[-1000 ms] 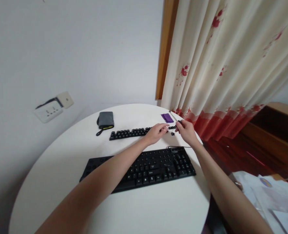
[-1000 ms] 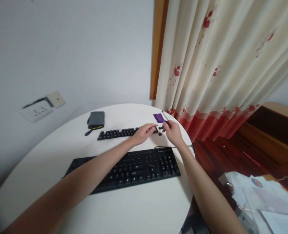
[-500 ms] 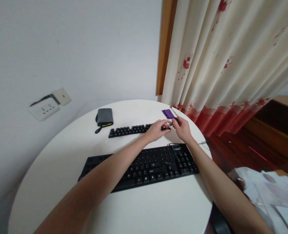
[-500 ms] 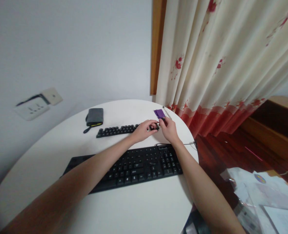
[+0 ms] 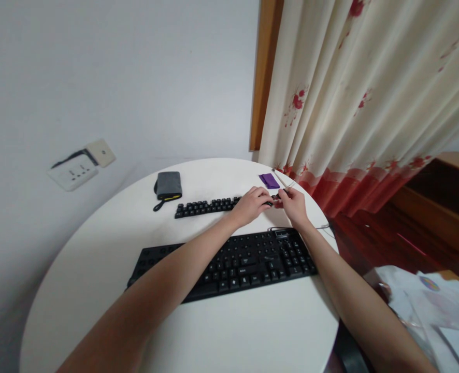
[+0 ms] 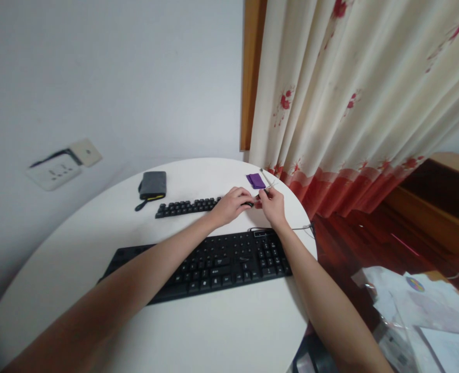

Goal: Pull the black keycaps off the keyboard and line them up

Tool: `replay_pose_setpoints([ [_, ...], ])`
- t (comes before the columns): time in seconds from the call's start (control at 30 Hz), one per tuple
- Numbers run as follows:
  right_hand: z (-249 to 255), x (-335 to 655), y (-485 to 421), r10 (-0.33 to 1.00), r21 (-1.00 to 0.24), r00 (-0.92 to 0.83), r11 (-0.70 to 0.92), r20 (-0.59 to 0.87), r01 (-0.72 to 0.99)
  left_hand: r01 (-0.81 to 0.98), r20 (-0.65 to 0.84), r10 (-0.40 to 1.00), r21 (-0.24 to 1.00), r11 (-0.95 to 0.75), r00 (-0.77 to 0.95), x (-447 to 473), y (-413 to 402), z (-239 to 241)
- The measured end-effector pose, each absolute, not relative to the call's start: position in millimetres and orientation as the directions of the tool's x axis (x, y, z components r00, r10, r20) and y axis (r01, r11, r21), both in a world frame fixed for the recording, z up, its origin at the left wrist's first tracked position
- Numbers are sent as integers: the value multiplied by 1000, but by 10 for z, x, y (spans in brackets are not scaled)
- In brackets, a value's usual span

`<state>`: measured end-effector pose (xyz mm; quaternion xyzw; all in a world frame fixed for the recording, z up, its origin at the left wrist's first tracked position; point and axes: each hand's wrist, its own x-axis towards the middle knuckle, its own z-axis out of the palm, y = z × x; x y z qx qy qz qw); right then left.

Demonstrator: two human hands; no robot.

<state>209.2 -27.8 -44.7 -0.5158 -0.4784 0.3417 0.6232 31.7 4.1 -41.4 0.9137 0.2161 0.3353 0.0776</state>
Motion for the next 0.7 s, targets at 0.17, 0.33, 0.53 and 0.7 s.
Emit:
replay_pose_setpoints([
  [0.17, -442, 2069, -290, 923, -989, 357, 149, 145, 17, 392, 552, 462, 248, -886, 694, 307, 14, -397],
  [0.33, -412, 2107, -289, 918, -988, 374, 154, 135, -21, 404, 550, 444, 201, -892, 707, 312, -3, -389],
  [0.53, -418, 2088, -298, 937, -985, 307, 166, 169, 38, 401, 529, 446, 206, -893, 722, 309, -7, -390],
  [0.7, -458, 2078, -286, 921, -984, 350, 137, 170, 118, 316, 522, 418, 275, -908, 744, 345, -47, -368],
])
